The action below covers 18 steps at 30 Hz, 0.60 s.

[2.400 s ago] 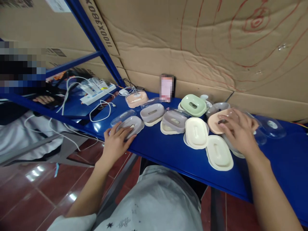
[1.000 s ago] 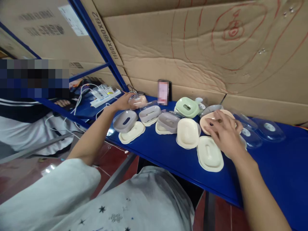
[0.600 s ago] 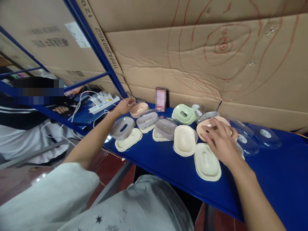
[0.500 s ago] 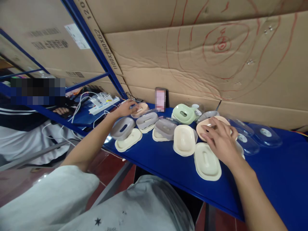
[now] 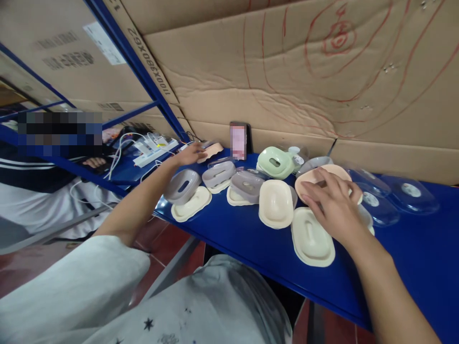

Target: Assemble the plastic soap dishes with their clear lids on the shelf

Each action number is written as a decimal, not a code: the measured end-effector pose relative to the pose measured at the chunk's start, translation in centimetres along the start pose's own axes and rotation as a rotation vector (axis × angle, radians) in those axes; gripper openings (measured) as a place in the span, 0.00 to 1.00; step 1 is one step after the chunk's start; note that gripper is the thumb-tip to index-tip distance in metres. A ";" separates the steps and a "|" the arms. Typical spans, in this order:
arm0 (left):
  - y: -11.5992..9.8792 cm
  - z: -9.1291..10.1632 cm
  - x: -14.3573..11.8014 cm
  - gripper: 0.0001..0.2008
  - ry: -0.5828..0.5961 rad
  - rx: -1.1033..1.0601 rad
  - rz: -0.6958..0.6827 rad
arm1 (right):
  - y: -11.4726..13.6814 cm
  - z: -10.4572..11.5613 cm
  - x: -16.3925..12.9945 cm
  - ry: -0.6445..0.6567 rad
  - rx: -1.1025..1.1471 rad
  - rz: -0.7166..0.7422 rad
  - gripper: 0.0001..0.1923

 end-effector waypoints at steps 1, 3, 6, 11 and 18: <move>0.2 0.0 0.1 0.19 -0.005 0.008 0.013 | 0.1 -0.1 0.0 0.007 0.002 -0.002 0.24; 0.2 -0.3 0.2 0.20 0.005 0.026 0.014 | 0.2 -0.2 0.0 0.024 0.007 0.000 0.24; -0.9 -1.1 0.4 0.21 0.033 0.042 -0.035 | 0.5 -0.4 0.0 0.029 0.016 0.013 0.24; -2.3 -2.1 1.0 0.18 0.056 0.044 -0.098 | 0.3 -0.7 -0.1 0.029 0.036 0.015 0.23; -2.5 -2.4 1.3 0.24 0.063 0.013 -0.113 | 0.2 -1.1 -0.2 0.067 0.056 0.009 0.19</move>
Point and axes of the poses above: each hand's wrist, its own x-axis towards the middle knuckle, its own z-axis out of the back of the hand, y = z × x, the point moved 9 cm from there along x, towards the middle knuckle, and after that the axes turned 14 degrees about x, right-handed, at the moved point
